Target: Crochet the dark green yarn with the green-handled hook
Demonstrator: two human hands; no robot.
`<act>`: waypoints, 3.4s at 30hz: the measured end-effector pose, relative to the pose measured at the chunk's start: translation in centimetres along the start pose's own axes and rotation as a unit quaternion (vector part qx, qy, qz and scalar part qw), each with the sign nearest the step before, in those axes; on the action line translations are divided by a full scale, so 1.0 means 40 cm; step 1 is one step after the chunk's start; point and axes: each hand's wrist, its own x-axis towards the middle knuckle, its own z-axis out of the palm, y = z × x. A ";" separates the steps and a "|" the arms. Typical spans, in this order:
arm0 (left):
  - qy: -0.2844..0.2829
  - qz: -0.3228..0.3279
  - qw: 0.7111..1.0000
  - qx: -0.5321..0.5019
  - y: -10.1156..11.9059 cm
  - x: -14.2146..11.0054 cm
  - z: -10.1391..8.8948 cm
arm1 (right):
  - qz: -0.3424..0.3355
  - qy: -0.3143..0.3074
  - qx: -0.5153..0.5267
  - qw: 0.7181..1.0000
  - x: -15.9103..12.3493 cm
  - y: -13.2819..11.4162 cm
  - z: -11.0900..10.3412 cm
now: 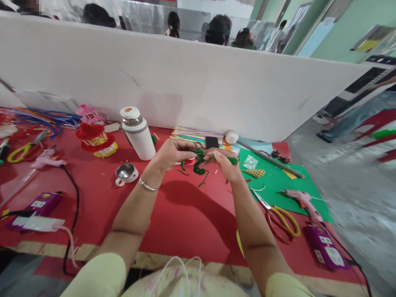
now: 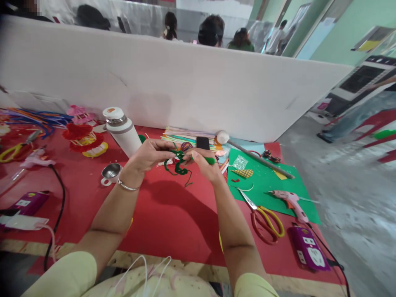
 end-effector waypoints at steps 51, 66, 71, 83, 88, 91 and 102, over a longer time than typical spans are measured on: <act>0.018 0.022 1.000 -0.002 -0.017 0.008 0.017 | -0.007 0.056 -0.053 0.997 -0.018 -0.023 0.069; 0.024 0.029 0.978 -0.206 -0.024 0.009 0.079 | -0.029 0.160 -0.046 0.986 -0.013 -0.011 0.084; 0.068 0.030 0.972 -0.222 -0.025 0.006 0.087 | -0.050 0.155 -0.078 0.983 -0.017 -0.014 0.085; 0.058 0.010 0.987 -0.150 -0.029 0.009 0.063 | -0.189 0.145 -0.240 0.941 -0.016 -0.027 0.068; 0.088 0.071 0.992 -0.063 -0.048 0.010 0.080 | -0.126 0.116 -0.212 0.962 -0.006 -0.039 0.045; 0.184 0.151 0.967 0.090 -0.066 0.003 0.099 | -0.092 0.141 -0.189 0.967 -0.005 -0.023 0.063; 0.112 0.054 0.966 -0.227 -0.024 -0.005 0.130 | -0.179 0.281 -0.141 0.932 -0.015 0.025 0.147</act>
